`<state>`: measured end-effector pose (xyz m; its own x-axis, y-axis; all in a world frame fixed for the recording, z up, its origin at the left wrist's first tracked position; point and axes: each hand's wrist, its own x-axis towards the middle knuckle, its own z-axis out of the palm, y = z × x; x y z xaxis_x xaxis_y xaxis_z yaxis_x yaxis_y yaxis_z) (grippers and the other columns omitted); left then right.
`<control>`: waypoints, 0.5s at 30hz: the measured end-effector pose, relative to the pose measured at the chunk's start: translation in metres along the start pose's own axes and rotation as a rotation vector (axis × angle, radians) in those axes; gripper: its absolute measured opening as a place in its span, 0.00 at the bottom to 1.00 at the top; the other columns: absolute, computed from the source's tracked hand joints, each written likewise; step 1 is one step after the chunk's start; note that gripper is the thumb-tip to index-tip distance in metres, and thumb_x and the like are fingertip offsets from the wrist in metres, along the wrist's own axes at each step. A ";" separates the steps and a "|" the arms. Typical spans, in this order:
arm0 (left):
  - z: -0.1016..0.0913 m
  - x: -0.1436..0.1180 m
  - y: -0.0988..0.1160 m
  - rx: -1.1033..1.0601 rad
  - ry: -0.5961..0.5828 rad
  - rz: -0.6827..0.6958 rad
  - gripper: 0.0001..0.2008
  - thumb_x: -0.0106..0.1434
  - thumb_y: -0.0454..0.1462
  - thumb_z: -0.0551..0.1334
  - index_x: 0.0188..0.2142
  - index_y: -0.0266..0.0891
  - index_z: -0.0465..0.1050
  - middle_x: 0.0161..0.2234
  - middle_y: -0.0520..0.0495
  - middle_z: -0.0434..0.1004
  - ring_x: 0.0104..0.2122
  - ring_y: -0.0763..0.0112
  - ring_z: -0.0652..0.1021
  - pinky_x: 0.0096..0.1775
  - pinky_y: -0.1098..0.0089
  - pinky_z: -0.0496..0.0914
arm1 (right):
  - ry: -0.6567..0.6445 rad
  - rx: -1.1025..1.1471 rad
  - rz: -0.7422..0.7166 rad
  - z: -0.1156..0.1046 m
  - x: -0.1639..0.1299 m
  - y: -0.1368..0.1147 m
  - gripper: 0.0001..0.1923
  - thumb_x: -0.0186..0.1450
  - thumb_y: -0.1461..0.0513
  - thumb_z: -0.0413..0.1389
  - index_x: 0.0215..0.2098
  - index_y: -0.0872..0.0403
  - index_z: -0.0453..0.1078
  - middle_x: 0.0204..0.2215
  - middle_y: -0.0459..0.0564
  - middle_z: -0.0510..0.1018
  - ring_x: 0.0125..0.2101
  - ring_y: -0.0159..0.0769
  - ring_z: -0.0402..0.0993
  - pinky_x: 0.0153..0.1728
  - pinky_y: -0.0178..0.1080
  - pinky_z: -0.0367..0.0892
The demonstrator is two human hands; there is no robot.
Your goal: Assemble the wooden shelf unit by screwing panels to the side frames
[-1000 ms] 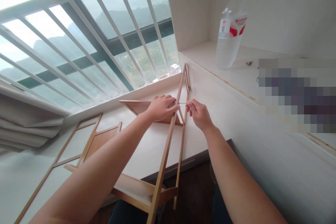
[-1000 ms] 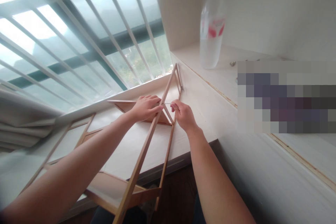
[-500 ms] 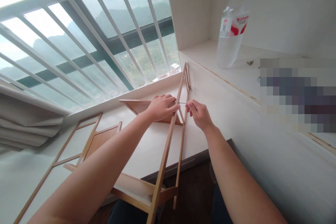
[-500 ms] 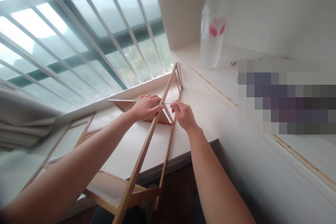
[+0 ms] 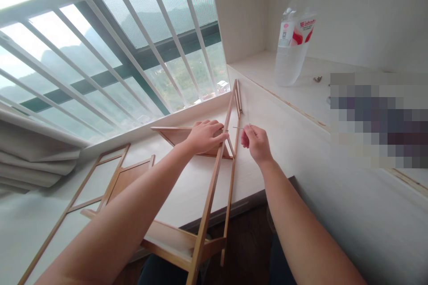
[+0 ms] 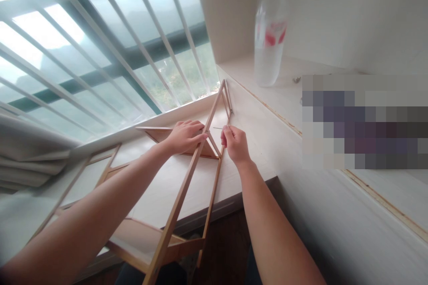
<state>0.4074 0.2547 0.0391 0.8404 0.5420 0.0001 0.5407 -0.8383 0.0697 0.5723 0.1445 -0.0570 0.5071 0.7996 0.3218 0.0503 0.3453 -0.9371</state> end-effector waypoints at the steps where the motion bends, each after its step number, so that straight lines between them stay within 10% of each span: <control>1: 0.000 0.000 0.000 0.000 -0.001 0.001 0.26 0.71 0.60 0.47 0.41 0.45 0.72 0.48 0.46 0.78 0.49 0.54 0.75 0.51 0.53 0.61 | -0.039 -0.046 -0.033 -0.003 0.000 0.002 0.24 0.75 0.49 0.50 0.25 0.51 0.66 0.18 0.44 0.71 0.19 0.32 0.65 0.24 0.36 0.62; 15: -0.001 0.001 0.001 -0.002 -0.006 0.001 0.26 0.71 0.60 0.47 0.40 0.44 0.71 0.46 0.46 0.78 0.48 0.54 0.75 0.50 0.53 0.61 | -0.172 -0.271 -0.208 -0.008 0.001 0.013 0.21 0.77 0.48 0.46 0.32 0.50 0.66 0.24 0.45 0.72 0.24 0.34 0.68 0.30 0.36 0.63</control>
<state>0.4084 0.2542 0.0402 0.8410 0.5409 -0.0054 0.5399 -0.8387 0.0716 0.5810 0.1457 -0.0695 0.3114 0.8051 0.5049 0.3743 0.3844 -0.8439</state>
